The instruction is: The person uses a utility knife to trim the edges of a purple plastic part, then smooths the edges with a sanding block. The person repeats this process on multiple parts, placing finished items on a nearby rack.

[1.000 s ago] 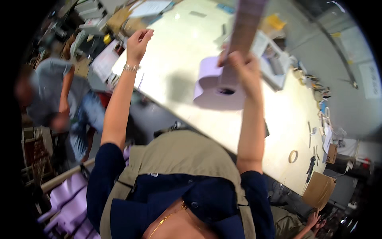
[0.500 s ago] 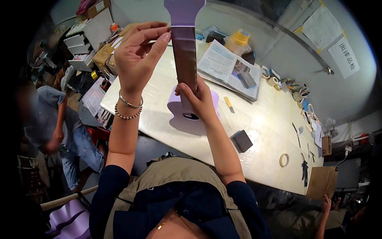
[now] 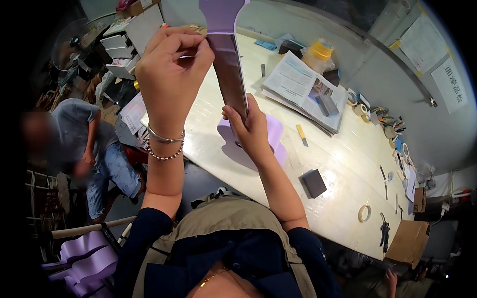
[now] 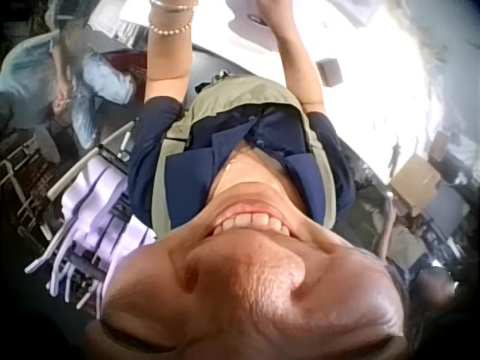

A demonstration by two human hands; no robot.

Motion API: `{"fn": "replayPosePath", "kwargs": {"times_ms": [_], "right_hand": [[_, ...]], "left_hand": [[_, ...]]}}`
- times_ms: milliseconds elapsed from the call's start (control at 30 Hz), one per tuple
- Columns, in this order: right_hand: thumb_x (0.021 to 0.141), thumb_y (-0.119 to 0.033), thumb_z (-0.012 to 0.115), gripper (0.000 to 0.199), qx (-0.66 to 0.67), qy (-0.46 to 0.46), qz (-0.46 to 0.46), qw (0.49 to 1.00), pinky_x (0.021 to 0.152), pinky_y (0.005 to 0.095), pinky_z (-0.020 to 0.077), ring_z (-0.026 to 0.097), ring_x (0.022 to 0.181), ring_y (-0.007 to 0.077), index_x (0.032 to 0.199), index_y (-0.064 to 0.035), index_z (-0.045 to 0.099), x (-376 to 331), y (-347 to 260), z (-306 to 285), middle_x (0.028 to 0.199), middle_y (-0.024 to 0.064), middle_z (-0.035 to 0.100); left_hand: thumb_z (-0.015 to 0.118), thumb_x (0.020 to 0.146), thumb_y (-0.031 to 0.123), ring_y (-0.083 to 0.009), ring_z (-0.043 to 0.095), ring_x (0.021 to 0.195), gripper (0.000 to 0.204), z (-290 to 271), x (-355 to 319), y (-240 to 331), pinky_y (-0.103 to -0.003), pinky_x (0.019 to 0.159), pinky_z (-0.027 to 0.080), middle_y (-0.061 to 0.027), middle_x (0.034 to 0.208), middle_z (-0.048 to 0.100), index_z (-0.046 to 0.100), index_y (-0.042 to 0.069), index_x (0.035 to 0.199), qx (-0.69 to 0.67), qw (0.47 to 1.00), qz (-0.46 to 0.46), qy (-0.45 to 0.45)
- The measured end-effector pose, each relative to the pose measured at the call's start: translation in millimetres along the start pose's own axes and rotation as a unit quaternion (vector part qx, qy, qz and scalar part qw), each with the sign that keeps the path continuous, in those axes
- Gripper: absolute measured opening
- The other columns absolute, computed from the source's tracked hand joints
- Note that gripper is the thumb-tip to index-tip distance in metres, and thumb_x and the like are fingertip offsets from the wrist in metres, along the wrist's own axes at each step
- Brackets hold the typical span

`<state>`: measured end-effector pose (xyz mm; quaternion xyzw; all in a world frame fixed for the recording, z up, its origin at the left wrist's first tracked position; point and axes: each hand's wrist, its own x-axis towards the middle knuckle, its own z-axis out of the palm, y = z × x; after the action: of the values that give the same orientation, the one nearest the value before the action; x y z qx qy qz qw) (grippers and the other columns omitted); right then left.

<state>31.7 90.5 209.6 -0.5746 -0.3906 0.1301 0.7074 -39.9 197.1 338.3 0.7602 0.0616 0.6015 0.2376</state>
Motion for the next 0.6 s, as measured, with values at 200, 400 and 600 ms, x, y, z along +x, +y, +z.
{"fn": "replayPosePath", "kwargs": {"times_ms": [200, 400, 600], "right_hand": [[0.089, -0.018, 0.059, 0.023, -0.03, 0.022, -0.011, 0.999, 0.067, 0.0273, 0.0472, 0.062, 0.073, 0.0151, 0.098, 0.0005, 0.049, -4.1, 0.8, 5.4, 0.077, 0.0094, 0.064], [0.088, -0.017, 0.059, 0.021, -0.065, 0.019, -0.007, 0.998, 0.066, 0.0274, 0.0471, 0.063, 0.072, 0.0185, 0.097, 0.0, 0.05, -5.4, -1.7, -0.3, 0.076, 0.0109, 0.064], [0.088, -0.018, 0.06, 0.022, -0.03, 0.024, -0.015, 0.999, 0.067, 0.0279, 0.047, 0.062, 0.071, 0.0172, 0.098, -0.0008, 0.05, -7.4, -1.7, -2.0, 0.076, 0.01, 0.063]], "left_hand": [[0.065, 0.075, -0.001, -0.0096, 0.063, 0.068, 0.007, -0.2, -2.0, -9.5, -0.022, 0.062, 0.054, -0.0048, 0.081, 0.064, 0.064, -0.007, 0.078, -0.067, 0.995, -0.075, -0.008], [0.069, 0.077, 0.007, -0.0103, 0.063, 0.067, 0.012, 2.8, -4.7, -27.4, -0.019, 0.062, 0.051, -0.0042, 0.08, 0.065, 0.066, -0.004, 0.082, -0.334, 0.924, -0.179, -0.055], [0.062, 0.082, 0.001, -0.0128, 0.064, 0.075, 0.012, -1.1, -0.9, -21.3, -0.025, 0.071, 0.056, -0.0067, 0.085, 0.062, 0.063, -0.008, 0.091, -0.253, 0.959, -0.103, -0.076]]}}
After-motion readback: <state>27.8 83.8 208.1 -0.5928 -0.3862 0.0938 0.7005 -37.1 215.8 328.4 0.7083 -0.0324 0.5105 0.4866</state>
